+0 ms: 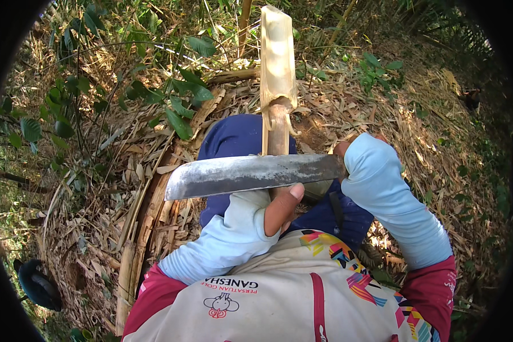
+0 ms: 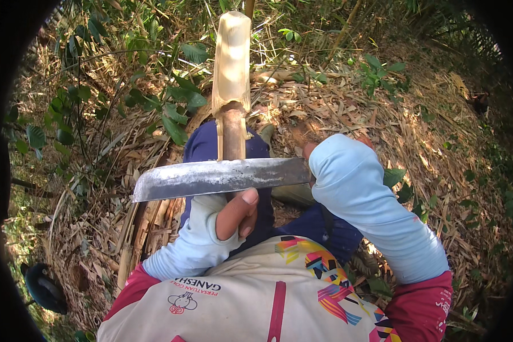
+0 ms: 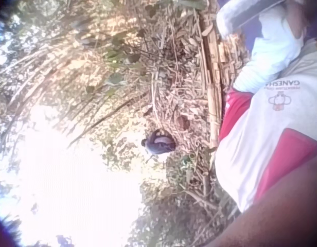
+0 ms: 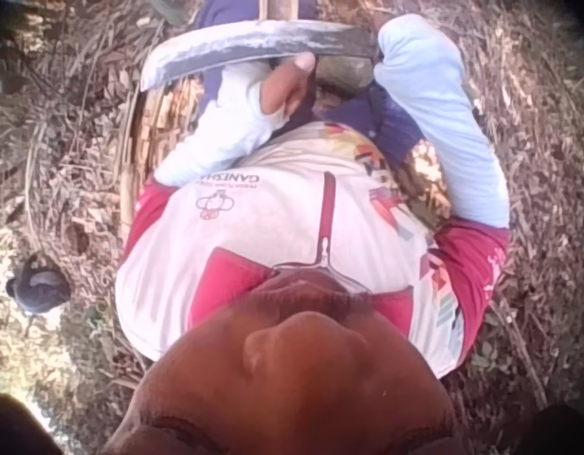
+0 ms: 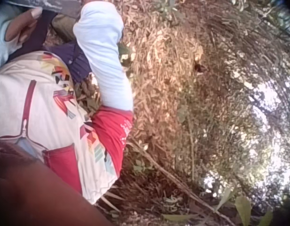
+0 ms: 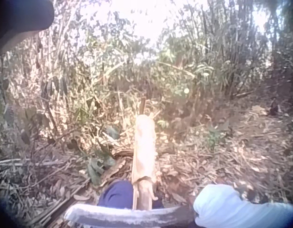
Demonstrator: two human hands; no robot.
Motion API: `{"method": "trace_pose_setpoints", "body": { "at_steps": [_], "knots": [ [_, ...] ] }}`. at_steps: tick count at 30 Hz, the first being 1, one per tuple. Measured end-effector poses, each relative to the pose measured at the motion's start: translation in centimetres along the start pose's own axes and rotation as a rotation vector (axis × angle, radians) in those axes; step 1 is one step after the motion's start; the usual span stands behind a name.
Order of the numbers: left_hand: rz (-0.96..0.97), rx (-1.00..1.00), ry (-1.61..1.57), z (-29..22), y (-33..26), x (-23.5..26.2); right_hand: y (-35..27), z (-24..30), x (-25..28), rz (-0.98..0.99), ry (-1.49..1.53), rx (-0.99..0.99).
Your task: The person sits on the forest floor and uses a large curved blade to shave and shape a piece of bamboo. They repeatedly scrape the surface to thin the material and form a curved, spoon-like shape, occasionally rotating the piece to work different sides.
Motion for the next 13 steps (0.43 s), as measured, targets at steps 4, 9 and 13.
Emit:
{"method": "trace_pose_setpoints", "body": {
  "at_steps": [4, 9, 13],
  "knots": [
    [0.101, -0.020, -0.101, -1.1, -0.2, -0.7, -1.5, 0.3, 0.9, -0.166, 0.109, 0.091],
    [0.100, -0.068, -0.009, -1.4, -0.4, -0.3, -3.2, -0.1, 0.5, -0.382, 0.140, 0.206],
    [0.101, -0.178, 0.030, -1.5, -0.5, -0.5, -3.6, -0.2, 0.7, -0.348, 0.135, 0.174]
  ]
}}
Point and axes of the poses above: each hand's wrist, its own y-axis towards the middle knuckle, its own x-axis out of the back of the hand, z = x × y, the point moved 6 cm from there along y, towards the middle knuckle, and after that the axes turned 4 degrees about -y, right-handed, at the moved point
